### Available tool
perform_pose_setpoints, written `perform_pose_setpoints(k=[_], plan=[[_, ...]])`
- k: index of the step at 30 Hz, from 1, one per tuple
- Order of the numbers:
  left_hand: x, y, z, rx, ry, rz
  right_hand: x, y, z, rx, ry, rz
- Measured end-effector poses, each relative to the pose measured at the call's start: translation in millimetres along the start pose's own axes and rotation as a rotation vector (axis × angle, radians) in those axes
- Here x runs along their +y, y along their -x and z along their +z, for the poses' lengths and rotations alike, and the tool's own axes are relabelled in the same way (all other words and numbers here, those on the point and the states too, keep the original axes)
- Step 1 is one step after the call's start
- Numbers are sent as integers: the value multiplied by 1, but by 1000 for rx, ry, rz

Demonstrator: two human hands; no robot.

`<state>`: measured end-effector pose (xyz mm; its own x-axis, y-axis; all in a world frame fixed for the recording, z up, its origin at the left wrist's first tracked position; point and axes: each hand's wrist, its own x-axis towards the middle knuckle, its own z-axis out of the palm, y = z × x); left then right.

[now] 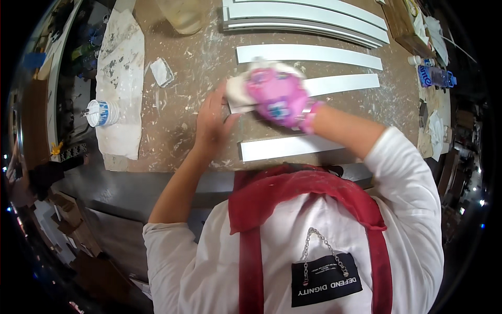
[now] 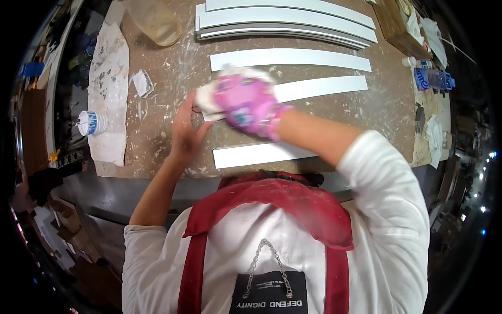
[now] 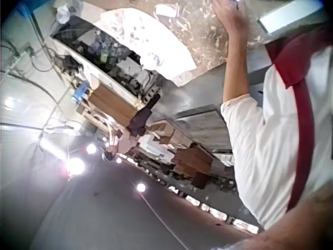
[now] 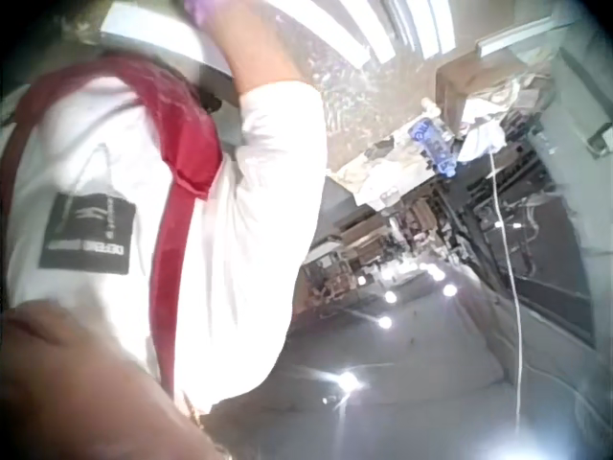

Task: The person wipes white wooden slats with a cloth, applying liquid from a bottle to the cloth before cleaning the flat surfaces and edges of the pieces.

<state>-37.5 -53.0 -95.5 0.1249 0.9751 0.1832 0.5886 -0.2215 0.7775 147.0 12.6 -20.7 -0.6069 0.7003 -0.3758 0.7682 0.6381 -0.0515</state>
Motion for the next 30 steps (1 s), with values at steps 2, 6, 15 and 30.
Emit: perform_pose_setpoints(k=[2, 6, 15, 30], plan=[[-10, -2, 6, 67, 55, 13, -19, -25, -13, 198, -177, -212], [-10, 4, 1, 9, 47, -146, 41, 13, -5, 72, -319, 66], [-3, -3, 5, -29, 39, -132, 0, -28, 21, 252, -164, -112], [-6, -8, 9, 2, 107, -198, 1, -25, 5, 240, -287, -91]])
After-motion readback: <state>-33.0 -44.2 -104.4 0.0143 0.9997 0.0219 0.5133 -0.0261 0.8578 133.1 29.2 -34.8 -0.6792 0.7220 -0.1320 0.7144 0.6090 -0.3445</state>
